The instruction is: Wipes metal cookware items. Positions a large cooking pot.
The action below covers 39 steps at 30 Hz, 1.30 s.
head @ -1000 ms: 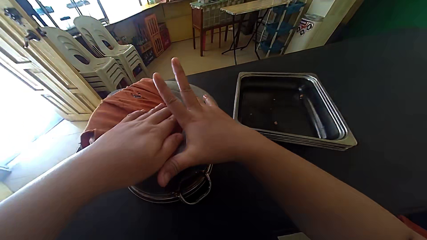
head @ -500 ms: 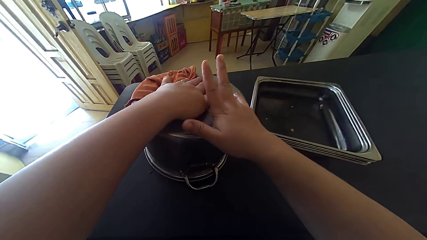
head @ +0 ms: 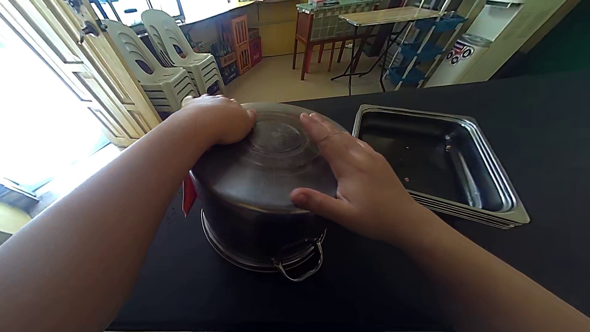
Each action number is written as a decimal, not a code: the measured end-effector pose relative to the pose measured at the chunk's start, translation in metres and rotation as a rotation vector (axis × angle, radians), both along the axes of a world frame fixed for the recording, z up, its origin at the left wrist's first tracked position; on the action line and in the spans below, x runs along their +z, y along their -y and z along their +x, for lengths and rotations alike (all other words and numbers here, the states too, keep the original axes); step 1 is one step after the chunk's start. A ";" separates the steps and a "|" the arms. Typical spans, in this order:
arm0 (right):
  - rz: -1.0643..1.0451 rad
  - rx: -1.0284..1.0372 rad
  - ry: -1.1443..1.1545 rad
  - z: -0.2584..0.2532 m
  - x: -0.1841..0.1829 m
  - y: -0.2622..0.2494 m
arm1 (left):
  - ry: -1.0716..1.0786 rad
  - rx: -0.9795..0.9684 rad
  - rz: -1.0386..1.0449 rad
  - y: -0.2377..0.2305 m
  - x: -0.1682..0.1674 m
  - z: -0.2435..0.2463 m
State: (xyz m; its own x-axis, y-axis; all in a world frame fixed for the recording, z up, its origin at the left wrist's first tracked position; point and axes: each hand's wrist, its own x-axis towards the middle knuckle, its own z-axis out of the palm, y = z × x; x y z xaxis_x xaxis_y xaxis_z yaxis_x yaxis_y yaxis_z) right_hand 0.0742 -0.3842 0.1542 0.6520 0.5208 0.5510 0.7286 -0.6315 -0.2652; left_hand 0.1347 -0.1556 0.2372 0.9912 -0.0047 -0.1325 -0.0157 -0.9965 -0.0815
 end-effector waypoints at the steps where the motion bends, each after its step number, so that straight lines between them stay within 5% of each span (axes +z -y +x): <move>1: 0.024 0.027 0.008 -0.002 -0.001 0.005 | -0.006 0.021 -0.043 -0.008 0.001 -0.005; 6: 0.156 0.084 0.077 -0.012 -0.012 0.026 | 0.046 0.164 -0.261 -0.062 -0.006 -0.045; 9: 0.302 0.222 0.087 -0.010 -0.024 0.046 | 0.038 0.200 -0.171 -0.099 -0.032 -0.082; 12: 0.518 0.342 0.038 -0.007 -0.051 0.072 | 0.253 0.246 0.114 -0.116 -0.082 -0.136; 15: 0.666 0.317 -0.109 -0.009 -0.099 0.091 | 0.557 0.008 0.065 -0.121 -0.144 -0.166; 20: 0.685 0.062 -0.509 -0.030 -0.164 0.094 | 0.621 -0.255 -0.128 -0.089 -0.238 -0.158; 28: 0.750 -0.035 -0.697 -0.024 -0.134 0.055 | 0.669 -0.253 -0.378 -0.070 -0.224 -0.136; 30: 0.817 -0.104 -0.745 -0.029 -0.098 0.047 | 0.736 -0.246 -0.509 -0.065 -0.193 -0.142; 34: 0.872 0.153 -0.596 -0.028 -0.045 0.057 | 1.015 -0.149 -0.421 -0.055 -0.118 -0.150; 39: 0.592 0.075 -0.225 -0.034 0.005 0.070 | 0.848 0.035 -0.435 -0.059 -0.057 -0.161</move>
State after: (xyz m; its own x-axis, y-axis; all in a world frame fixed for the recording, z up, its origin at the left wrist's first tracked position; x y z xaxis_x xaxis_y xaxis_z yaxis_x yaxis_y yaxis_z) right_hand 0.0400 -0.4546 0.1596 0.7586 0.2192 0.6136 0.6513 -0.2805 -0.7051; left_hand -0.0262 -0.0963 0.1799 0.7568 0.1468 0.6369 -0.0915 -0.9410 0.3257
